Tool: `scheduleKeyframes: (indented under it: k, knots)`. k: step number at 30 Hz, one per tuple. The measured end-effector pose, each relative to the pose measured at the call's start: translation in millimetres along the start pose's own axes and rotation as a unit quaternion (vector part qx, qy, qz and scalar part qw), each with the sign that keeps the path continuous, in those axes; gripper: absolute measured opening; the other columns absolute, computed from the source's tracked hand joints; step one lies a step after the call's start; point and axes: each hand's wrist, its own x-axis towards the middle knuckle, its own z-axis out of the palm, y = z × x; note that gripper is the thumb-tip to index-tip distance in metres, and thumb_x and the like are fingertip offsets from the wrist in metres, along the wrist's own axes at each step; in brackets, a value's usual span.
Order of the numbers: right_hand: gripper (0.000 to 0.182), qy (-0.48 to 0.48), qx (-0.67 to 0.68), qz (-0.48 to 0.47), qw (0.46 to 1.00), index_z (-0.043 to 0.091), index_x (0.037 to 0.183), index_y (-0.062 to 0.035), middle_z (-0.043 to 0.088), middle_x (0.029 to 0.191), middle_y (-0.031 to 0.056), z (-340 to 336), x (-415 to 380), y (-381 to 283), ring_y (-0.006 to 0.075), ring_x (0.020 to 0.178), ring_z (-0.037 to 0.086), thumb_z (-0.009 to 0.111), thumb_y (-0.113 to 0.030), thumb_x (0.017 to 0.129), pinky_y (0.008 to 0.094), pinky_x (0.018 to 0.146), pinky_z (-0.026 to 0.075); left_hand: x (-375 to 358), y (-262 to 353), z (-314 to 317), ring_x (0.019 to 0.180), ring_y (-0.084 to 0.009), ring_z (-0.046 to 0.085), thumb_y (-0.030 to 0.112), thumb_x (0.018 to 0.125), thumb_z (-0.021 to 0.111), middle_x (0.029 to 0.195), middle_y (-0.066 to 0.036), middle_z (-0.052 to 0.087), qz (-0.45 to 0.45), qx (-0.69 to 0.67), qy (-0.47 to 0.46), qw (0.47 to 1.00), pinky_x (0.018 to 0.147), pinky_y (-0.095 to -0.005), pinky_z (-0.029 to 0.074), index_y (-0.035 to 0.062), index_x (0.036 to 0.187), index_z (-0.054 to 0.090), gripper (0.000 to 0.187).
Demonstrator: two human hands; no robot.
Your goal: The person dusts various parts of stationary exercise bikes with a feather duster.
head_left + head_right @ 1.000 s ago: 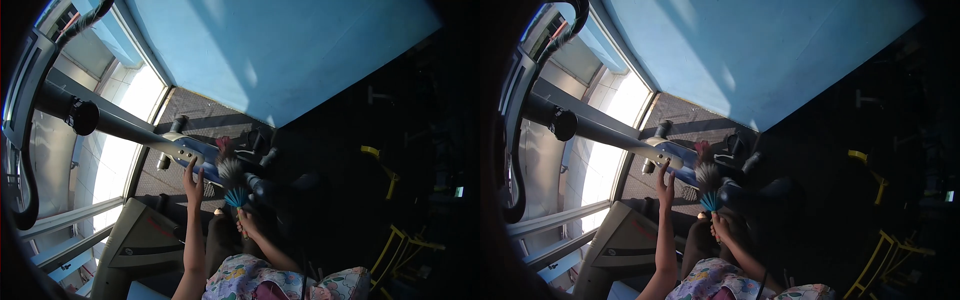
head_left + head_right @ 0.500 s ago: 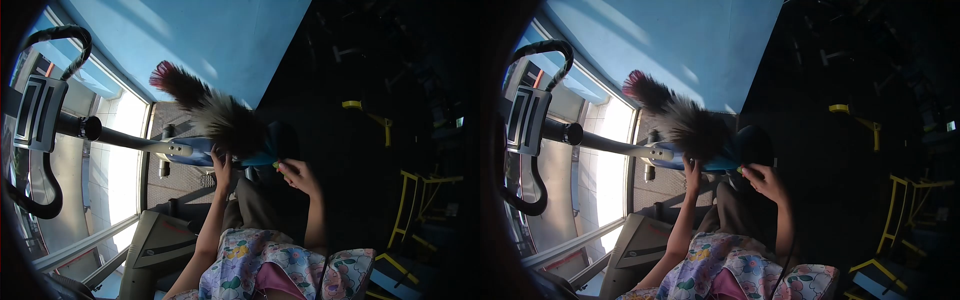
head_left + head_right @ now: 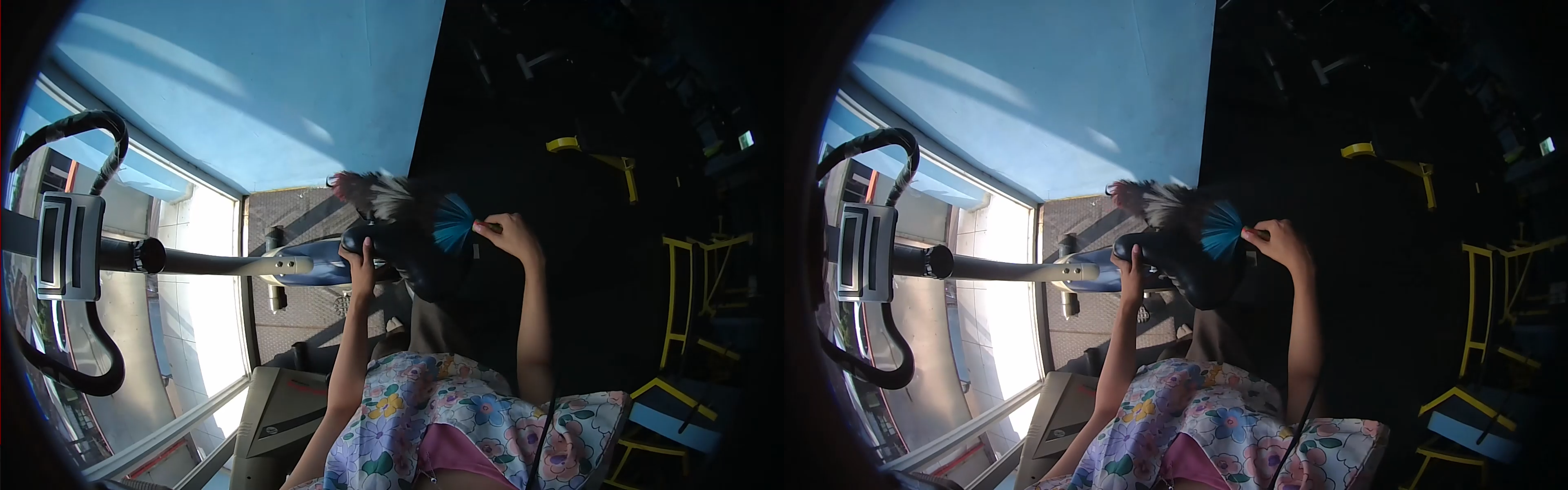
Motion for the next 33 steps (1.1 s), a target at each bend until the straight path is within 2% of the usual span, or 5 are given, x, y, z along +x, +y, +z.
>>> scheduleKeyframes:
  k: [11, 14, 18, 28, 33]
  knots:
    - [0.041, -0.019, 0.069, -0.077, 0.995, 0.066, 0.083, -0.003, 0.061, 0.064, 0.0135, -17, 109, 48, 0.0253, 0.06, 0.062, 0.055, -0.043, 0.081, 0.0319, 0.055, 0.045, 5, -17, -2, 0.116, -0.0351, 0.037, 0.045, 0.085, 0.047, 0.129, -0.019, 0.026, 0.002, 0.017, 0.016, 1.0, 0.071, -0.0449, 0.052, 0.017, 0.134, 0.003, 0.072]
    - [0.041, -0.065, 0.074, -0.19, 0.977, 0.065, 0.09, -0.0038, 0.061, 0.061, 0.0101, 26, 171, 84, 0.0175, 0.054, 0.058, 0.055, -0.043, 0.082, 0.0301, 0.051, 0.042, -5, -2, 22, 0.108, -0.0292, 0.043, 0.047, 0.085, 0.046, 0.122, -0.018, 0.035, -0.011, -0.003, 0.104, 0.994, 0.071, -0.0424, 0.05, 0.015, 0.133, 0.013, 0.066]
    - [0.049, -0.272, 0.014, -0.235, 0.933, 0.065, 0.094, -0.0065, 0.063, 0.073, 0.0162, 97, 244, 112, 0.0304, 0.069, 0.062, 0.05, -0.051, 0.081, 0.0371, 0.064, 0.048, -11, -9, 45, 0.108, -0.0265, 0.047, 0.048, 0.086, 0.045, 0.126, -0.015, 0.036, -0.012, -0.023, 0.213, 0.977, 0.076, -0.0405, 0.048, 0.016, 0.136, 0.012, 0.068]
    - [0.042, -0.295, -0.013, -0.318, 0.901, 0.06, 0.082, -0.0047, 0.059, 0.064, 0.0176, 142, 302, 197, 0.0344, 0.065, 0.06, 0.045, -0.044, 0.086, 0.041, 0.057, 0.047, 21, -14, 109, 0.118, -0.0305, 0.039, 0.042, 0.093, 0.029, 0.125, -0.024, 0.041, 0.001, 0.188, 0.603, 0.775, 0.099, -0.0323, 0.027, -0.0089, 0.125, 0.032, 0.06]
    - [0.038, -0.248, -0.005, -0.291, 0.924, 0.056, 0.077, -0.0015, 0.058, 0.062, 0.0188, 193, 304, 203, 0.0373, 0.063, 0.058, 0.047, -0.037, 0.087, 0.0411, 0.052, 0.046, 15, -20, 109, 0.116, -0.0329, 0.041, 0.042, 0.093, 0.027, 0.122, -0.026, 0.044, 0.025, 0.156, 0.631, 0.76, 0.098, -0.0334, 0.029, -0.0105, 0.122, 0.036, 0.06]
